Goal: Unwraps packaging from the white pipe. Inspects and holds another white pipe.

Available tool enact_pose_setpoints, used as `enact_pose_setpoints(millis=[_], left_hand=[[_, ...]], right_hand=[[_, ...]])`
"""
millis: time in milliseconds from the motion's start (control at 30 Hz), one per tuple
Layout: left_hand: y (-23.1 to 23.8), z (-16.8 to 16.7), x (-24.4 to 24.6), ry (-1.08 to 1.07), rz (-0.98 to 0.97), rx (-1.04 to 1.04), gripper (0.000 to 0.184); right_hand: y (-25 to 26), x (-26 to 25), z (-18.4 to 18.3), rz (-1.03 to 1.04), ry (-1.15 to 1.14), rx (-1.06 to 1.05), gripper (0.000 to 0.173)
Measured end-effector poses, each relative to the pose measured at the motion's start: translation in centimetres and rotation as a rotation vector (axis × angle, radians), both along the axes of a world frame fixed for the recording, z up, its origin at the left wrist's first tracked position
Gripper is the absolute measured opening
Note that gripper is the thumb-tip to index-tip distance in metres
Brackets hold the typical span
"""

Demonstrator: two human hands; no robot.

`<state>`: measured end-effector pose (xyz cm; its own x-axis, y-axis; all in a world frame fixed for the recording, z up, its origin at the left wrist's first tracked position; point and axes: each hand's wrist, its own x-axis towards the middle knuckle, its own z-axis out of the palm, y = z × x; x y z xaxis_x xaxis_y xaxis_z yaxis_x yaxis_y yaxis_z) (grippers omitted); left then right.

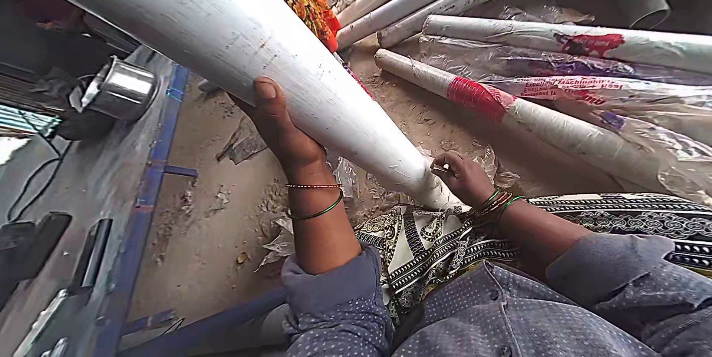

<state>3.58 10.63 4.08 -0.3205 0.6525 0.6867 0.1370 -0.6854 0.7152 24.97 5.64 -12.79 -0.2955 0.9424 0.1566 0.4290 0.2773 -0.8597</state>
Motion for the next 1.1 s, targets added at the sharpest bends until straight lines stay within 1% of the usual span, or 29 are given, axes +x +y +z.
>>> enact_pose_setpoints(millis=[33,100,200,267,300,400,433,500,567,633,700,767,833,900,1000,1067,1100], left_hand=[[0.1,0.0,0.3,-0.001,0.005,-0.003,0.085],[-0.2,0.1,0.9,-0.005,0.017,-0.005,0.082],[-2.2,-0.3,1.7,0.084,0.026,-0.073,0.087],[-3.2,-0.4,2.2,0.117,0.042,-0.103,0.086],[-3.5,-0.4,2.4,0.123,0.047,-0.111,0.088],[-4.3,-0.5,2.6,0.117,0.039,-0.110,0.088],[-4.7,-0.6,2.6,0.113,0.041,-0.106,0.089],[-5.4,-0.8,2.7,0.109,0.041,-0.099,0.092],[-4.9,-0.4,2.9,0.089,0.061,-0.101,0.100],[-3.6,-0.1,3.1,0.025,0.053,-0.048,0.115],[-3.3,0.1,3.3,-0.028,0.041,-0.033,0.121],[-3.5,0.2,3.3,-0.030,0.046,-0.022,0.122],[-3.8,0.3,3.3,-0.009,0.077,-0.015,0.117],[-4.3,0.6,3.2,-0.014,0.054,-0.023,0.110],[-4.4,0.9,2.9,-0.049,-0.045,-0.045,0.105],[-4.2,0.9,2.9,-0.064,-0.057,-0.047,0.104],[-3.9,1.0,2.9,-0.065,-0.057,-0.057,0.105]], right_hand=[[-0.2,0.2,0.4,-0.008,0.036,0.012,0.022],[-0.4,0.7,1.5,0.025,0.067,-0.012,0.037],[-0.2,1.7,2.8,0.119,0.011,-0.052,0.061],[-0.2,2.2,3.1,0.168,-0.035,-0.002,0.071],[-0.4,2.4,3.2,0.173,-0.055,0.042,0.072],[-0.5,2.9,3.7,0.168,-0.047,0.104,0.064],[-0.5,3.0,3.8,0.165,-0.013,0.083,0.059],[-0.4,3.3,4.2,0.149,0.049,-0.052,0.047],[-0.3,3.3,4.5,0.124,0.106,-0.170,0.036],[-0.6,3.2,4.5,0.127,0.131,-0.187,0.031],[-1.1,3.1,4.5,0.130,0.109,-0.092,0.031],[-1.5,3.0,4.6,0.124,0.050,0.047,0.034],[-1.9,3.1,4.3,0.103,0.026,0.189,0.035],[-2.3,3.4,3.9,0.067,0.057,0.306,0.032],[-2.3,3.6,3.6,0.047,0.187,0.332,0.024],[-2.2,3.2,4.0,0.071,0.259,0.354,0.018],[-2.1,2.9,4.3,0.085,0.249,0.386,0.016]])
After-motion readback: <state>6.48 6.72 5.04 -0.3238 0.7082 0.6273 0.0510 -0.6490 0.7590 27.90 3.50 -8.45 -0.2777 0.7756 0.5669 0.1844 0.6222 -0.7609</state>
